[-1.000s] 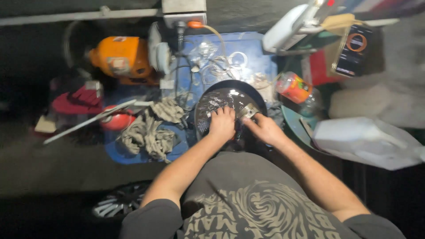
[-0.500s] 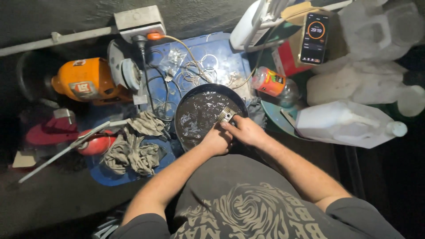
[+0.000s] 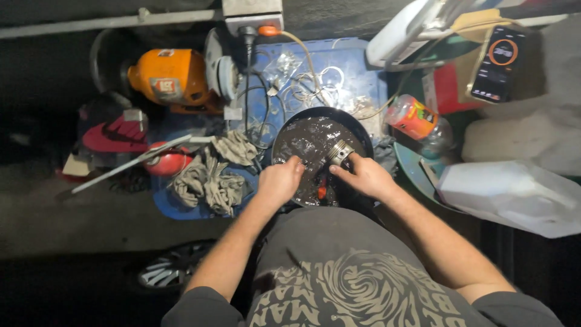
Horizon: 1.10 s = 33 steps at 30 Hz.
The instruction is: The person cleans a metal mechanical part, likely a piston, by scrubbing it with a small orange brush while submerged in a black basin of liquid. They repeatedly dip the part and brush into the liquid and scrub the surfaces. The person also briefly handles a cloth on the workbench.
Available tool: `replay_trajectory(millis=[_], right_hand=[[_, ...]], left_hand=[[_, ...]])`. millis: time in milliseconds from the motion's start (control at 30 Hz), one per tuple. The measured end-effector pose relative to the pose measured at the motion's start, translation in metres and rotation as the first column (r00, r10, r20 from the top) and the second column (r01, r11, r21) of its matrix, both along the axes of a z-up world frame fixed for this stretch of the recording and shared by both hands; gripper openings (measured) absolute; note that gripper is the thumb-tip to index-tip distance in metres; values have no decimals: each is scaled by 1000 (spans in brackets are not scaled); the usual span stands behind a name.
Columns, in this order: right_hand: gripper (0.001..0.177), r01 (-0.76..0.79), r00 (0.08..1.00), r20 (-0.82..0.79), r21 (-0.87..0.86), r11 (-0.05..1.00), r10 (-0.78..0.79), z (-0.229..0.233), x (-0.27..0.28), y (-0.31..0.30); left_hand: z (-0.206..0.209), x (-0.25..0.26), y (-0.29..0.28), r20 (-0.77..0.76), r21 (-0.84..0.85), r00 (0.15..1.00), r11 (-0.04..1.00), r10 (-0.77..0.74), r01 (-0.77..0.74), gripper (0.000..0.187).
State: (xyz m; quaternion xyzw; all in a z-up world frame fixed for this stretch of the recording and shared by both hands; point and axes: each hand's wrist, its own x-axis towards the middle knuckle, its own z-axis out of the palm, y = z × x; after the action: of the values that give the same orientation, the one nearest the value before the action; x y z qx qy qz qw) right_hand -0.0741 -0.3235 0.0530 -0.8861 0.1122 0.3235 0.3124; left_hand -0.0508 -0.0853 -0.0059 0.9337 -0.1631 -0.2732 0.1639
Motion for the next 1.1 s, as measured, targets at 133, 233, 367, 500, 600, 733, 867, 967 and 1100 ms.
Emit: replay_trajectory(millis=[133,233,367,500,600,733,867,967,1100], right_hand=[[59,-321,947,-28,-123,939,321,-26,14,24],[53,-509,858,-50,-210,835,511,-53,24,35],[52,-607,789,-95,-272,746,607,-111,23,26],[48,-624,769,-91,-318,713,633,-118,22,26],[85,-638,738,-9,-334,694,675,-102,17,24],[83,-510,689,223,-527,680,689,-108,6,27],[78,-309,665,474,-529,791,577,-148,-3,27],[81,-277,640,512,-541,794,572,-159,-4,23],[84,-297,636,515,-524,798,575,-129,0,22]], left_hand=[[-27,2,36,417,-27,908,998,-36,51,25],[-35,6,43,672,27,735,995,-88,94,15],[-25,14,26,737,-50,675,995,-21,86,30],[-57,28,19,741,-47,664,979,-99,199,31],[-76,35,11,747,-100,653,950,-126,297,26],[-80,45,7,740,-109,653,929,-162,354,24],[-88,45,8,713,-99,680,935,-172,340,24],[-90,47,12,713,-98,682,940,-162,326,25],[-84,45,11,751,-49,624,924,-216,379,24]])
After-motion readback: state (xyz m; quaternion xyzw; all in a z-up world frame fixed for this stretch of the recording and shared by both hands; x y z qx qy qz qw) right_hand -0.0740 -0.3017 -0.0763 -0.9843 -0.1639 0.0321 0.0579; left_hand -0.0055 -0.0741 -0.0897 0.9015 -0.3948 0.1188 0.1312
